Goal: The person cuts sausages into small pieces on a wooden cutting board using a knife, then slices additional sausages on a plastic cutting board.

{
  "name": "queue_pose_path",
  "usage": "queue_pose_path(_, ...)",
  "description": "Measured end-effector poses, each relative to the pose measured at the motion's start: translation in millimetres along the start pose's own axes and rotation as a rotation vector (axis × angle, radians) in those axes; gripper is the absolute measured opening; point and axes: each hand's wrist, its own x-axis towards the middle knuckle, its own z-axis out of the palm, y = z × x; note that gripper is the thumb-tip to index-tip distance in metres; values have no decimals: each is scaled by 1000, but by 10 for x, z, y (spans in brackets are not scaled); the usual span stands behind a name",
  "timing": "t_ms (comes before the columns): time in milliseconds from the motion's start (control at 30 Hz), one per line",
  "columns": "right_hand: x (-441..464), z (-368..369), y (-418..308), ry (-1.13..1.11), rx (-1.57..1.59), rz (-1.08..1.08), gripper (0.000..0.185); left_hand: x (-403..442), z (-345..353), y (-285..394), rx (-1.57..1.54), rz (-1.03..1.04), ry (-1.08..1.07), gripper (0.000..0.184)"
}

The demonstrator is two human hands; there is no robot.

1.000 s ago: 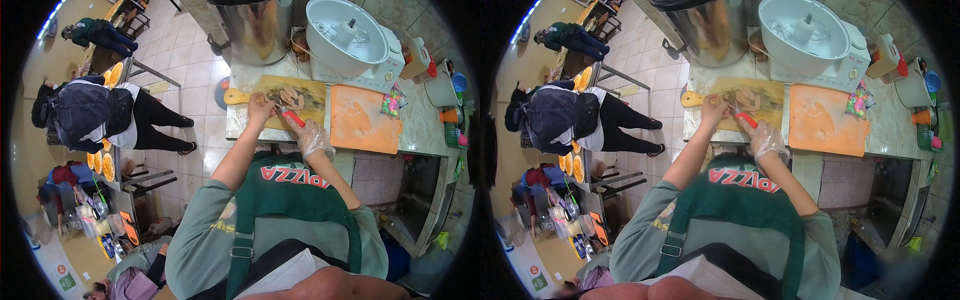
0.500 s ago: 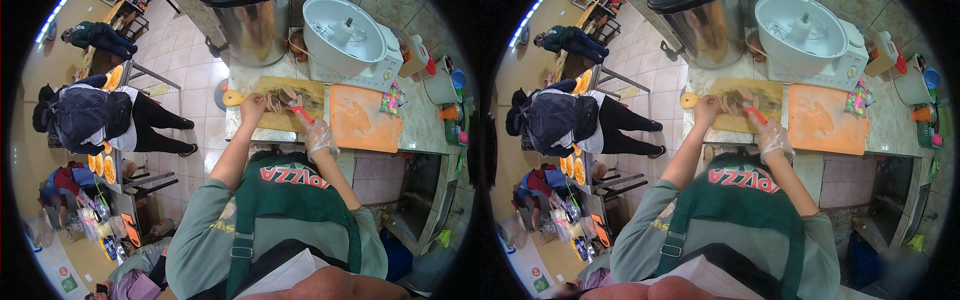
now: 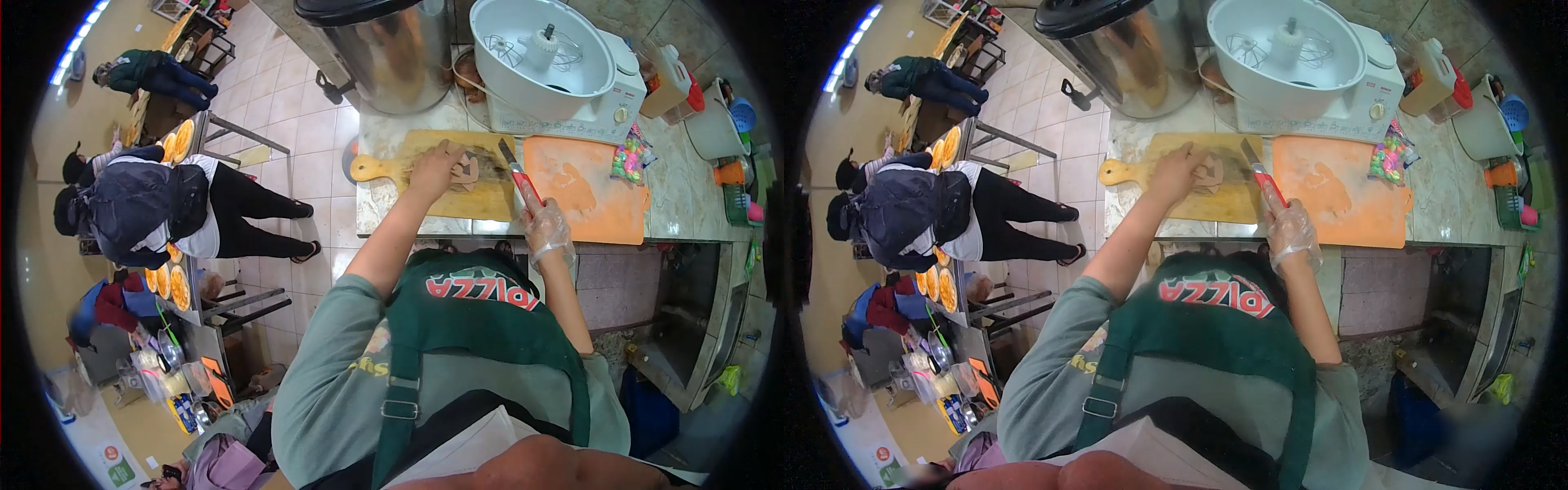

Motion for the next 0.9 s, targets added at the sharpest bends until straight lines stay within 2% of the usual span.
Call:
queue_pose_path(33, -7, -9, 28, 4, 1, -1, 49, 46, 10, -10, 0, 4, -3, 45)
queue_pose_path(100, -15, -9, 89, -20, -17, 23, 49, 127, 44, -73, -1, 9, -150, 45)
queue_pose_path(200, -22, -29, 190, -63, -28, 50, 49, 211, 164, -127, -75, 123, -140, 41)
queue_pose_path(433, 12, -164, 356, -129, -50, 69, 47, 319, 272, 311, -153, 182, -67, 36)
queue_pose_path(633, 54, -152, 495, -117, -15, 18, 47, 311, 246, 297, -347, 38, -118, 30)
queue_pose_path(800, 110, -155, 488, -132, -19, -15, 46, 319, 143, 285, -449, -205, -143, 31)
queue_pose_path(900, 140, -133, 483, -136, -19, -39, 45, 301, 174, 295, -561, -300, -76, 33)
